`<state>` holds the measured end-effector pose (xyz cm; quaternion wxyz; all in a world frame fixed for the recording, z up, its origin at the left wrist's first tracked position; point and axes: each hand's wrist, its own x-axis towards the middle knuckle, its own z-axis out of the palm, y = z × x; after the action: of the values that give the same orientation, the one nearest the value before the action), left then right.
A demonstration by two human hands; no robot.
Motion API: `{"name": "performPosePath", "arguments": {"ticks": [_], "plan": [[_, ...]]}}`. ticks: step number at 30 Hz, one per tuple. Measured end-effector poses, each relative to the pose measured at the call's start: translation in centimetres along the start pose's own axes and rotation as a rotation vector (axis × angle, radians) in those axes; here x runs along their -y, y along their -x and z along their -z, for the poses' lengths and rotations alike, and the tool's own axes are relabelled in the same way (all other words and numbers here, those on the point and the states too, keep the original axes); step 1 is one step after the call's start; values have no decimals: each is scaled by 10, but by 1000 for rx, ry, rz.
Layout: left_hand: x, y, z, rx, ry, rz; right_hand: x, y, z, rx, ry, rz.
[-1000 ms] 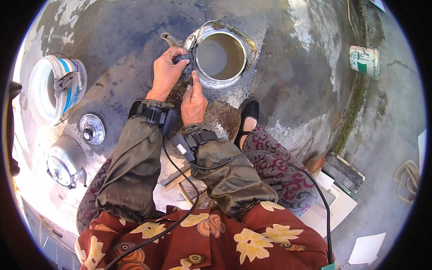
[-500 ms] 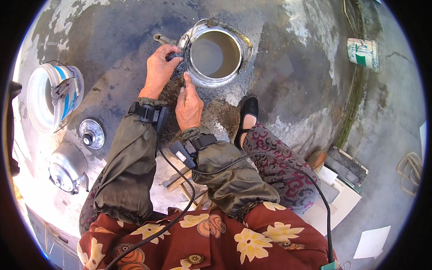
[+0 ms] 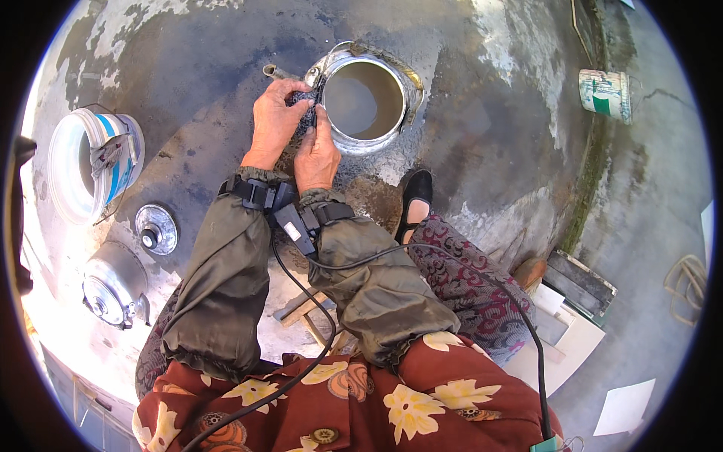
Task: The person scrubs the exterior of a metal kettle with a steel wool pad, repeatedly dipping the pad into a bucket of water. The person also uses a small tool to scrape the kettle's spout and rim while rinsing the pad periodically.
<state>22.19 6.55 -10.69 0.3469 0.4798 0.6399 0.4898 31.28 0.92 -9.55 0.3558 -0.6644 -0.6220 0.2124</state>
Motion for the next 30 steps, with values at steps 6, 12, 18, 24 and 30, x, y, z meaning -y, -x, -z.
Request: {"name": "performPosePath", "arguments": {"ticks": [6, 12, 18, 24, 30], "plan": [[2, 2, 9, 209, -37, 275, 2, 3, 1, -29, 26, 81], [5, -6, 8, 114, -23, 13, 0, -4, -6, 52, -91, -189], [17, 18, 18, 192, 7, 248, -7, 35, 19, 224, -80, -205], [7, 7, 5, 128, 25, 309, -10, 12, 11, 188, -96, -205], [3, 8, 12, 103, -4, 171, -10, -10, -8, 109, -138, -168]]}}
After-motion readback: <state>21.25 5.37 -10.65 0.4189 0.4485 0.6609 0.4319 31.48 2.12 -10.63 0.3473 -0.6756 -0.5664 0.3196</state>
